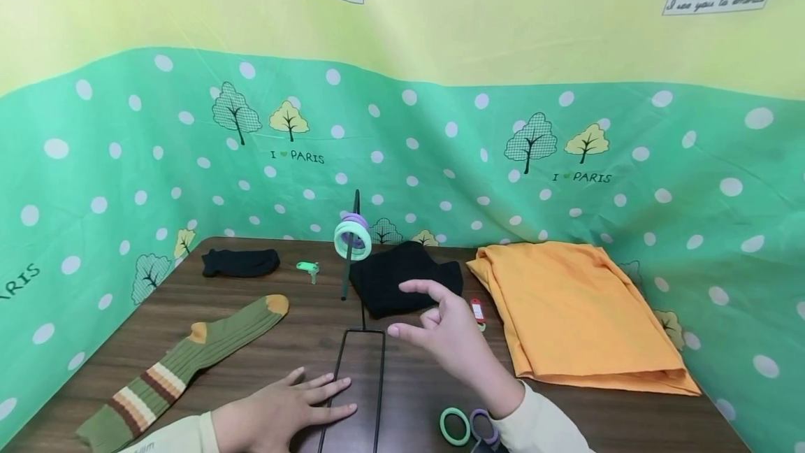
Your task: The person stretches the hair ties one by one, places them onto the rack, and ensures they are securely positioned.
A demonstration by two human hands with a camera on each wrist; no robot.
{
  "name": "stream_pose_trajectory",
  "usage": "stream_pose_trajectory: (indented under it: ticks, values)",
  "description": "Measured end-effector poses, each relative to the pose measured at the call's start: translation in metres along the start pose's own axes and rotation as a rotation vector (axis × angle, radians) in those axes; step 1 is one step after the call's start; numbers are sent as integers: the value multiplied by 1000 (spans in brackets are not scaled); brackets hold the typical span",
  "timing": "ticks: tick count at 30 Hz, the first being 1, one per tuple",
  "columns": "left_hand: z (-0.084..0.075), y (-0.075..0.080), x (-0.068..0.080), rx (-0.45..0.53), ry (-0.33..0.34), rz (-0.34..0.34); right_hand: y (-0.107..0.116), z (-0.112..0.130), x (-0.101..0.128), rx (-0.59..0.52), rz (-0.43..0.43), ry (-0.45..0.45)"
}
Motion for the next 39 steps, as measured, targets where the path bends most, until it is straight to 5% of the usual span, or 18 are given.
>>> stream_pose_trajectory:
  ticks: [17,29,39]
  values:
    - [3,1,0,-18,-11,-14,-8,-47,22,24,143,-127]
    - [3,-2,0,-14,3,12,-12,-92,42,-93,289,-283]
    - [3,-3,0,-33,12,22,-23,-129,59,-156,454,-275]
Point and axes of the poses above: each hand's wrist, its own x-axis away from the middle knuckle, its own y-axis out of the back of the hand, z = x × y, the point moved 6 cm from there along -x, towards the middle knuckle, and after that the axes turned 7 degrees about x, right-handed, at the moved point
